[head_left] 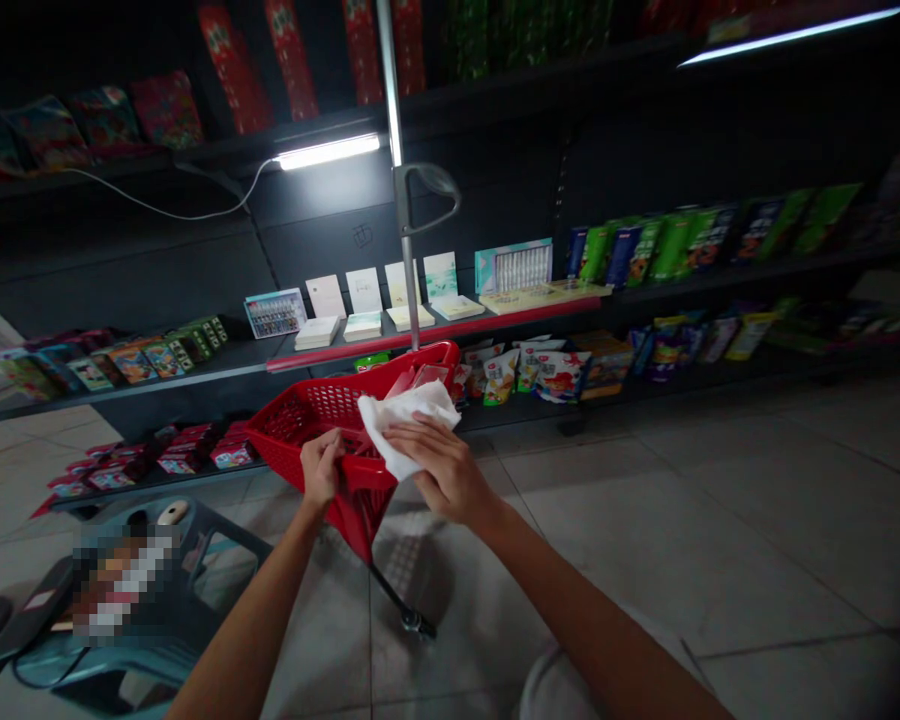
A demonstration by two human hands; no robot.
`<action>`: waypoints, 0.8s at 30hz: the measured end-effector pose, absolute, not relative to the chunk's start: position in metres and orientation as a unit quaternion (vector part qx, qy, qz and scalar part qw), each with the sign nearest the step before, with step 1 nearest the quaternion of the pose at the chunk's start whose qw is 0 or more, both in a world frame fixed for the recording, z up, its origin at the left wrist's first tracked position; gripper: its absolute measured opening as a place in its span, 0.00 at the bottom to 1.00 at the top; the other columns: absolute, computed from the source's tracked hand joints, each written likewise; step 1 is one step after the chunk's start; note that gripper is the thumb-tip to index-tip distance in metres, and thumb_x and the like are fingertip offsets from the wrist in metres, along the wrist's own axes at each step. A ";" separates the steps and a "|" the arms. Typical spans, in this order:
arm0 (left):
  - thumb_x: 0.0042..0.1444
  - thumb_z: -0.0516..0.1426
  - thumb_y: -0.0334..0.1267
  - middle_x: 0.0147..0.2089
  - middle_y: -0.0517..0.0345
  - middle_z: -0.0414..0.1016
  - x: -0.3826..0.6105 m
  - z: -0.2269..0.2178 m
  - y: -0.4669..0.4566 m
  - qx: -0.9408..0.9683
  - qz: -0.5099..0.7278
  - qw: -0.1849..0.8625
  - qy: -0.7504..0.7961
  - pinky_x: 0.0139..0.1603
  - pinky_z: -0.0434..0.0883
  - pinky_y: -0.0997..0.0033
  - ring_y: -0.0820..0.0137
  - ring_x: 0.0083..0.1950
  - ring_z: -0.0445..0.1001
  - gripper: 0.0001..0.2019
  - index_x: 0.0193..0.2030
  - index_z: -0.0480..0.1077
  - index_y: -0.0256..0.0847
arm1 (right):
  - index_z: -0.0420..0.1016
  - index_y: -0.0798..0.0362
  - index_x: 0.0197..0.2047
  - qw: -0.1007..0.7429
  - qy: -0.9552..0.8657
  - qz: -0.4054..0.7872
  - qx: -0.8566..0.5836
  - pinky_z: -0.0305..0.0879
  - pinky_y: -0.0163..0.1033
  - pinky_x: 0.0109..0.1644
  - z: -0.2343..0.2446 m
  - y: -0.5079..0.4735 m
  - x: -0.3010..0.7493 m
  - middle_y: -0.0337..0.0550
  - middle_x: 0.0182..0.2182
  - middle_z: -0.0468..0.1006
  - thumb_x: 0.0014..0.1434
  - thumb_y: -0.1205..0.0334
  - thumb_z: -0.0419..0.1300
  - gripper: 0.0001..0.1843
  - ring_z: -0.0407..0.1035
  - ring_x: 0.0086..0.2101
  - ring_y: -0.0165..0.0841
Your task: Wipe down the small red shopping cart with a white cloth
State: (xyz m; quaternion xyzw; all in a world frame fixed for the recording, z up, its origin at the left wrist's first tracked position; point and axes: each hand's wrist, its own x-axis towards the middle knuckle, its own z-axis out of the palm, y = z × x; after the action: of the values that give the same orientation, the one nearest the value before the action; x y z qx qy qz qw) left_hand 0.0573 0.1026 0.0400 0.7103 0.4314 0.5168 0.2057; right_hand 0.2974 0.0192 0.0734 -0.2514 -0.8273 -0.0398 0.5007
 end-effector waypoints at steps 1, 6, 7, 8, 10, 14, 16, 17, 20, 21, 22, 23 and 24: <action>0.53 0.48 0.45 0.22 0.63 0.49 0.057 0.040 0.102 0.701 0.529 0.215 0.427 0.27 0.53 0.71 0.72 0.26 0.50 0.15 0.22 0.48 0.44 | 0.69 0.49 0.66 0.506 -0.822 -0.038 -0.261 0.55 0.52 0.74 0.074 0.024 0.300 0.45 0.61 0.75 0.62 0.69 0.48 0.30 0.67 0.63 0.36; 0.51 0.51 0.47 0.21 0.64 0.47 0.051 0.043 0.099 0.684 0.541 0.256 0.417 0.27 0.50 0.70 0.72 0.25 0.49 0.16 0.21 0.48 0.44 | 0.71 0.47 0.64 0.505 -0.813 -0.037 -0.289 0.53 0.55 0.74 0.075 0.044 0.311 0.42 0.60 0.76 0.60 0.71 0.49 0.31 0.68 0.62 0.37; 0.51 0.51 0.47 0.21 0.64 0.48 0.049 0.044 0.098 0.688 0.537 0.259 0.415 0.27 0.50 0.70 0.73 0.25 0.49 0.17 0.20 0.48 0.44 | 0.72 0.46 0.64 0.511 -0.807 -0.037 -0.293 0.53 0.55 0.74 0.075 0.047 0.313 0.42 0.60 0.76 0.60 0.71 0.49 0.31 0.68 0.62 0.38; 0.51 0.51 0.48 0.21 0.64 0.48 0.046 0.045 0.096 0.691 0.533 0.261 0.412 0.27 0.50 0.70 0.73 0.26 0.49 0.17 0.20 0.48 0.44 | 0.73 0.46 0.63 0.520 -0.799 -0.037 -0.299 0.54 0.55 0.74 0.074 0.051 0.315 0.41 0.60 0.77 0.61 0.71 0.49 0.30 0.68 0.62 0.38; 0.51 0.52 0.47 0.21 0.64 0.48 0.040 0.048 0.094 0.696 0.527 0.267 0.408 0.27 0.49 0.69 0.73 0.26 0.48 0.17 0.20 0.48 0.44 | 0.73 0.45 0.63 0.538 -0.780 -0.035 -0.316 0.55 0.55 0.74 0.073 0.060 0.320 0.41 0.60 0.76 0.62 0.70 0.49 0.29 0.68 0.62 0.37; 0.50 0.53 0.45 0.22 0.64 0.46 0.024 0.053 0.091 0.696 0.523 0.289 0.399 0.27 0.47 0.69 0.74 0.25 0.47 0.18 0.20 0.47 0.43 | 0.74 0.47 0.62 0.564 -0.749 -0.034 -0.345 0.55 0.53 0.73 0.070 0.074 0.331 0.43 0.59 0.77 0.65 0.69 0.49 0.26 0.68 0.61 0.38; 0.50 0.52 0.44 0.21 0.64 0.46 0.014 0.055 0.091 0.702 0.513 0.299 0.393 0.27 0.47 0.69 0.74 0.25 0.47 0.17 0.19 0.47 0.43 | 0.74 0.47 0.62 0.570 -0.738 -0.031 -0.359 0.56 0.53 0.73 0.068 0.080 0.336 0.43 0.60 0.76 0.66 0.69 0.48 0.25 0.68 0.61 0.38; 0.49 0.52 0.44 0.21 0.63 0.46 0.009 0.056 0.090 0.707 0.505 0.303 0.391 0.27 0.48 0.69 0.74 0.25 0.47 0.17 0.19 0.47 0.43 | 0.74 0.46 0.62 0.572 -0.734 -0.029 -0.364 0.56 0.54 0.72 0.066 0.082 0.337 0.43 0.60 0.76 0.66 0.68 0.48 0.26 0.68 0.61 0.39; 0.46 0.51 0.42 0.20 0.63 0.47 -0.010 0.059 0.090 0.719 0.478 0.314 0.396 0.27 0.48 0.70 0.73 0.25 0.48 0.15 0.18 0.47 0.44 | 0.72 0.46 0.64 0.572 -0.728 -0.035 -0.377 0.57 0.54 0.72 0.063 0.086 0.340 0.43 0.62 0.75 0.66 0.68 0.48 0.27 0.66 0.63 0.40; 0.45 0.51 0.42 0.20 0.63 0.47 -0.016 0.060 0.090 0.720 0.470 0.319 0.399 0.26 0.48 0.70 0.73 0.25 0.48 0.15 0.18 0.47 0.44 | 0.72 0.46 0.64 0.568 -0.729 -0.041 -0.380 0.57 0.54 0.72 0.062 0.087 0.340 0.43 0.61 0.75 0.65 0.69 0.49 0.27 0.66 0.63 0.40; 0.44 0.51 0.42 0.20 0.63 0.47 -0.021 0.061 0.090 0.720 0.462 0.324 0.403 0.26 0.48 0.70 0.73 0.25 0.48 0.14 0.18 0.47 0.44 | 0.72 0.47 0.64 0.563 -0.731 -0.049 -0.383 0.56 0.55 0.72 0.062 0.087 0.340 0.43 0.61 0.75 0.65 0.69 0.49 0.27 0.66 0.63 0.40; 0.44 0.51 0.41 0.20 0.63 0.48 -0.026 0.061 0.089 0.722 0.455 0.329 0.404 0.26 0.49 0.70 0.73 0.24 0.48 0.14 0.19 0.47 0.44 | 0.73 0.47 0.63 0.559 -0.732 -0.058 -0.386 0.56 0.55 0.72 0.062 0.087 0.339 0.43 0.60 0.76 0.64 0.69 0.49 0.27 0.66 0.62 0.41; 0.44 0.51 0.41 0.20 0.63 0.48 -0.031 0.062 0.089 0.725 0.450 0.330 0.404 0.26 0.49 0.70 0.73 0.24 0.49 0.13 0.19 0.47 0.44 | 0.73 0.47 0.62 0.555 -0.732 -0.067 -0.389 0.56 0.55 0.72 0.063 0.087 0.338 0.44 0.60 0.76 0.64 0.69 0.49 0.27 0.67 0.62 0.41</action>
State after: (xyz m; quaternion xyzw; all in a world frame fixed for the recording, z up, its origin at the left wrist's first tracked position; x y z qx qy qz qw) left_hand -0.0312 0.0893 0.0620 0.7249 0.4039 0.4498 0.3301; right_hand 0.3383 0.0868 0.0627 -0.3893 -0.7320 -0.0671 0.5551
